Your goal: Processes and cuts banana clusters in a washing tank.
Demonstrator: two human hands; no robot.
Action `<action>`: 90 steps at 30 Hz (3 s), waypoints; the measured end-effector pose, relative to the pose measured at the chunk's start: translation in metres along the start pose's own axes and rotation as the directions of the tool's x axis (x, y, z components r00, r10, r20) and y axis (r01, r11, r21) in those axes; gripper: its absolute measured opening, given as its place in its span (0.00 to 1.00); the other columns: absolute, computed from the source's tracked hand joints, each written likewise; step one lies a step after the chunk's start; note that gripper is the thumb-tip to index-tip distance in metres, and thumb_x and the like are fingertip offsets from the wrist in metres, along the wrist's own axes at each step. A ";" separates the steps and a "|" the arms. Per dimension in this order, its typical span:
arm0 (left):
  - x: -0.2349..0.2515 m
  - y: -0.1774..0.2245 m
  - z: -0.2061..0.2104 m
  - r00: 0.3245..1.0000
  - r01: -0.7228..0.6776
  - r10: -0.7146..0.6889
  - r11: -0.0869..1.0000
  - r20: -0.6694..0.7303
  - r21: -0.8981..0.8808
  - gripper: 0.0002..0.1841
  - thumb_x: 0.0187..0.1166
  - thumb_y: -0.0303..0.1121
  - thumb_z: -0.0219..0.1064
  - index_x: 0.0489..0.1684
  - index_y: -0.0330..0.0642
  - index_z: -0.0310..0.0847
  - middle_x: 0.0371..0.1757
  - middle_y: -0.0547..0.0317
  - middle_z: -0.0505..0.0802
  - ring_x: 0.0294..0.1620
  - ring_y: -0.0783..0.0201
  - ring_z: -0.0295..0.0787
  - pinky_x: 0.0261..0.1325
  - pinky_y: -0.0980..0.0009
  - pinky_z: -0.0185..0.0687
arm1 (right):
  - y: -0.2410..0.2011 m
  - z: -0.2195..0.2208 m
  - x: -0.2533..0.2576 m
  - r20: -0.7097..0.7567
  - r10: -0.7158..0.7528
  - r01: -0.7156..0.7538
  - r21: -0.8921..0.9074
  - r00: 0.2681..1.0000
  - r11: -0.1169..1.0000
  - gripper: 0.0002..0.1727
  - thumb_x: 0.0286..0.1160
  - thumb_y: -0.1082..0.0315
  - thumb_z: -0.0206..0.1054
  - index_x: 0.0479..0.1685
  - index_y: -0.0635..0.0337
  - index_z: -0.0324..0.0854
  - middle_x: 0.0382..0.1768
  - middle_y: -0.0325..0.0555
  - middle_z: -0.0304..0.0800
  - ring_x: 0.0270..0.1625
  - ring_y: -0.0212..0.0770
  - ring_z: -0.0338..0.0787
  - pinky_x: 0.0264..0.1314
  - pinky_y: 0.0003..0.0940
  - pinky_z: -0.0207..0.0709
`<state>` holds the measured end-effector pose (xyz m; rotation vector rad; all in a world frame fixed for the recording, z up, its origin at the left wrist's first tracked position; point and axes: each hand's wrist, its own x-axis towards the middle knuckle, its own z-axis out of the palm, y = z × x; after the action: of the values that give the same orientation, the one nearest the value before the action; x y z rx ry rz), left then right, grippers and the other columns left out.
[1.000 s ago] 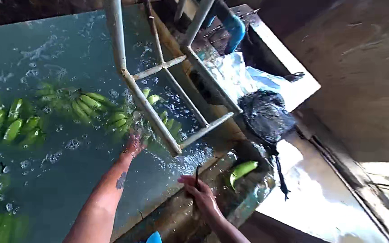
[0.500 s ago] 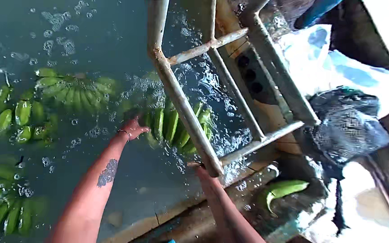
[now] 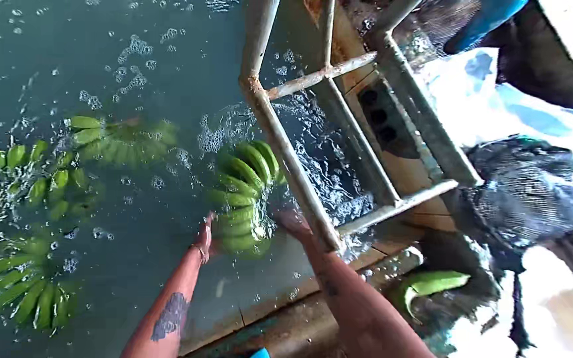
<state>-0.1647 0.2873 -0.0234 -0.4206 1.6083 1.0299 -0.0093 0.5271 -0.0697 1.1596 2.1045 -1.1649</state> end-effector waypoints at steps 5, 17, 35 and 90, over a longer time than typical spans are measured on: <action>-0.012 -0.040 -0.014 0.947 0.199 -0.086 0.914 0.311 -0.354 0.50 0.79 0.75 0.17 0.77 0.47 0.69 0.59 0.40 0.89 0.55 0.43 0.88 0.48 0.42 0.86 | -0.040 -0.014 -0.016 0.100 -0.048 0.004 0.400 0.994 0.917 0.24 0.92 0.62 0.55 0.79 0.68 0.70 0.66 0.57 0.84 0.64 0.38 0.85 0.70 0.34 0.78; -0.047 -0.047 -0.111 0.911 -0.371 0.254 0.848 -0.324 -0.380 0.34 0.93 0.59 0.31 0.87 0.46 0.59 0.68 0.48 0.84 0.62 0.55 0.85 0.59 0.51 0.83 | -0.161 0.058 -0.085 0.400 -0.372 0.492 -0.255 0.838 0.832 0.33 0.72 0.64 0.73 0.82 0.39 0.77 0.77 0.63 0.77 0.79 0.69 0.74 0.71 0.73 0.72; -0.062 -0.162 -0.129 0.909 -0.240 0.054 0.878 -0.413 -0.413 0.26 0.92 0.40 0.53 0.85 0.35 0.63 0.82 0.39 0.74 0.80 0.49 0.71 0.78 0.47 0.68 | -0.082 0.013 -0.181 0.116 -0.158 0.189 -0.336 0.981 0.923 0.40 0.73 0.33 0.68 0.71 0.59 0.78 0.43 0.63 0.92 0.46 0.67 0.92 0.49 0.70 0.80; -0.121 -0.118 -0.004 0.760 -0.624 0.425 0.688 -0.491 -0.370 0.64 0.59 0.31 0.77 0.97 0.56 0.27 0.93 0.44 0.55 0.84 0.50 0.68 0.65 0.48 0.85 | -0.133 0.029 -0.159 -0.072 -0.243 0.253 0.182 0.967 0.950 0.22 0.93 0.60 0.48 0.54 0.70 0.82 0.31 0.49 0.84 0.30 0.40 0.83 0.36 0.39 0.81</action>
<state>-0.0433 0.1895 0.0408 -0.5366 1.8267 1.9673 -0.0372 0.3932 0.0889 1.0329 2.2667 -1.4935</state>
